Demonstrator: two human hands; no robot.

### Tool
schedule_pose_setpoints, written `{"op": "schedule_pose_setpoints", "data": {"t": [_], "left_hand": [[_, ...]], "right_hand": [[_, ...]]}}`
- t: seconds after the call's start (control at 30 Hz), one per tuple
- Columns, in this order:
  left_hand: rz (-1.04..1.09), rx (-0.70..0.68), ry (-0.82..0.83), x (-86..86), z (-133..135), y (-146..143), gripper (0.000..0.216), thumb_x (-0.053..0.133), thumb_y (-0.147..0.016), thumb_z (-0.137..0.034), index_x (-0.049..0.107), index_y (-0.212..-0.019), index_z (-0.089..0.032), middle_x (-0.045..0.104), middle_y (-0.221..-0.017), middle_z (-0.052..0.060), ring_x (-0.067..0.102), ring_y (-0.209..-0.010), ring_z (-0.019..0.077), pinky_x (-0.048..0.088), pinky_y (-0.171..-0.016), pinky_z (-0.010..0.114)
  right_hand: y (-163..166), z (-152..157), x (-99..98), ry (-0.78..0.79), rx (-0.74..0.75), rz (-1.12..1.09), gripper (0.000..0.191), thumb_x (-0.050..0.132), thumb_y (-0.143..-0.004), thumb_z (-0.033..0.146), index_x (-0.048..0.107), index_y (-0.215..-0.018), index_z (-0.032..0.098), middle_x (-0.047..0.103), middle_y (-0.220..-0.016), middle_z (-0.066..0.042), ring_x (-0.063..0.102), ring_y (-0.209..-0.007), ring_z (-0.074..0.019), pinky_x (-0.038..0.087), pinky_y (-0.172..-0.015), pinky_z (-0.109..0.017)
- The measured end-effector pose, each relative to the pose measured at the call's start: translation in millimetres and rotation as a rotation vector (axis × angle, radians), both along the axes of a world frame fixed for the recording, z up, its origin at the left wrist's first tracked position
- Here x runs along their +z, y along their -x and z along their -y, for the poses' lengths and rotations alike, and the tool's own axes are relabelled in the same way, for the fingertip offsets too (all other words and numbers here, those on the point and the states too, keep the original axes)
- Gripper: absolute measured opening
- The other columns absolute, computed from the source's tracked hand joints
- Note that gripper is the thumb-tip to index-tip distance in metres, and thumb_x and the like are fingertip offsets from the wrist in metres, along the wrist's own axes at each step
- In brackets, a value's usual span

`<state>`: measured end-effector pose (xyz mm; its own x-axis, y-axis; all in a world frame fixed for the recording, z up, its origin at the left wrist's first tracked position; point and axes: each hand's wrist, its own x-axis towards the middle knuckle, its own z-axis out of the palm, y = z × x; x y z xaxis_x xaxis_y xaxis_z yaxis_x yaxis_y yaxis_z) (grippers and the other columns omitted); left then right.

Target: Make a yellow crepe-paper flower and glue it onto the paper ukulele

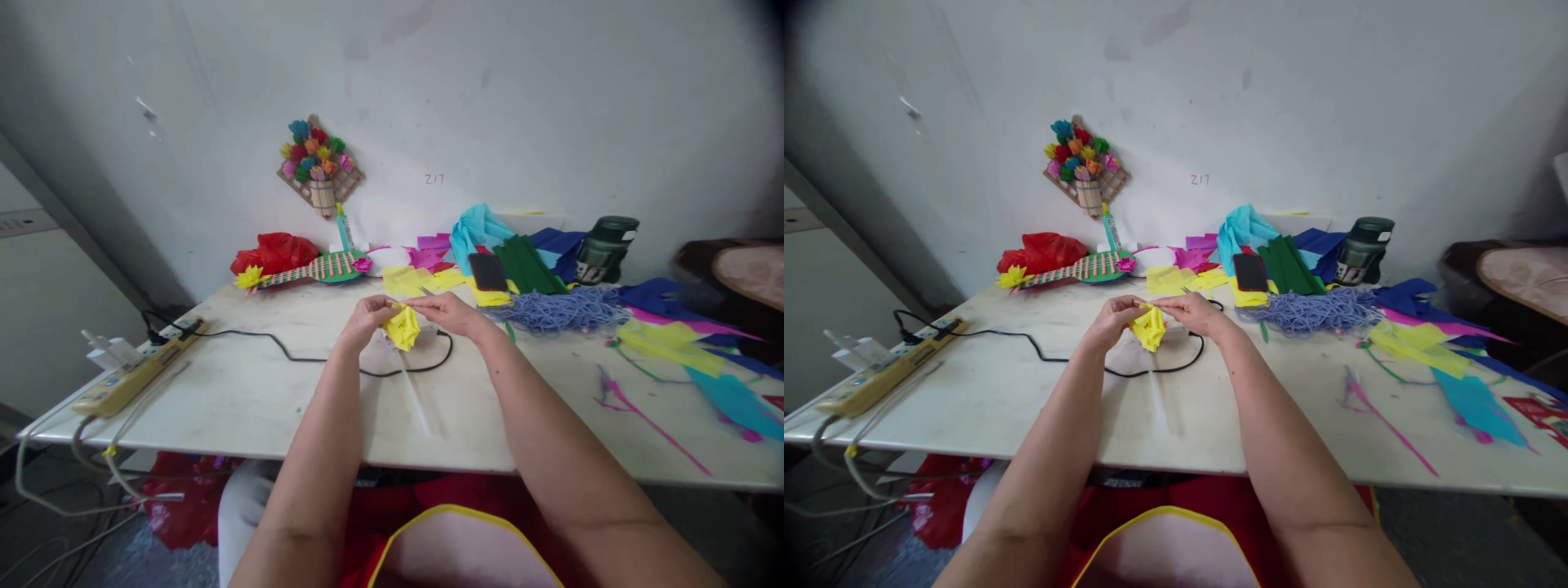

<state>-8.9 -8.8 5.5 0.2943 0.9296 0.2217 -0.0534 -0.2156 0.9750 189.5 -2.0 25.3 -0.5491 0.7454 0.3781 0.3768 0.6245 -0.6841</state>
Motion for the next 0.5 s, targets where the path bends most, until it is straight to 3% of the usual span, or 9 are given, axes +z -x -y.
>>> {"op": "schedule_pose_setpoints", "data": {"t": [0.27,0.5], "left_hand": [[-0.010,0.010,0.022,-3.8,-3.9,1.6,0.021,0.068,-0.063,-0.031,0.063,-0.072,-0.013,0.061,-0.058,0.002,0.056,-0.049,0.0120,0.041,-0.049,0.023],[0.011,-0.005,-0.001,-3.5,-2.8,0.8,0.024,0.067,-0.065,-0.036,0.065,-0.072,-0.013,0.061,-0.058,0.001,0.055,-0.050,0.0119,0.040,-0.049,0.023]], "right_hand": [[-0.7,-0.9,-1.7,-0.008,-0.031,0.034,0.034,0.049,-0.085,0.024,0.064,-0.116,0.022,0.070,-0.107,-0.004,0.066,-0.090,-0.0162,0.050,-0.087,-0.035],[2.0,0.1,-0.6,-0.030,-0.010,0.009,0.032,0.050,-0.084,0.022,0.067,-0.110,0.028,0.066,-0.115,-0.002,0.061,-0.107,-0.0187,0.045,-0.098,-0.037]]}}
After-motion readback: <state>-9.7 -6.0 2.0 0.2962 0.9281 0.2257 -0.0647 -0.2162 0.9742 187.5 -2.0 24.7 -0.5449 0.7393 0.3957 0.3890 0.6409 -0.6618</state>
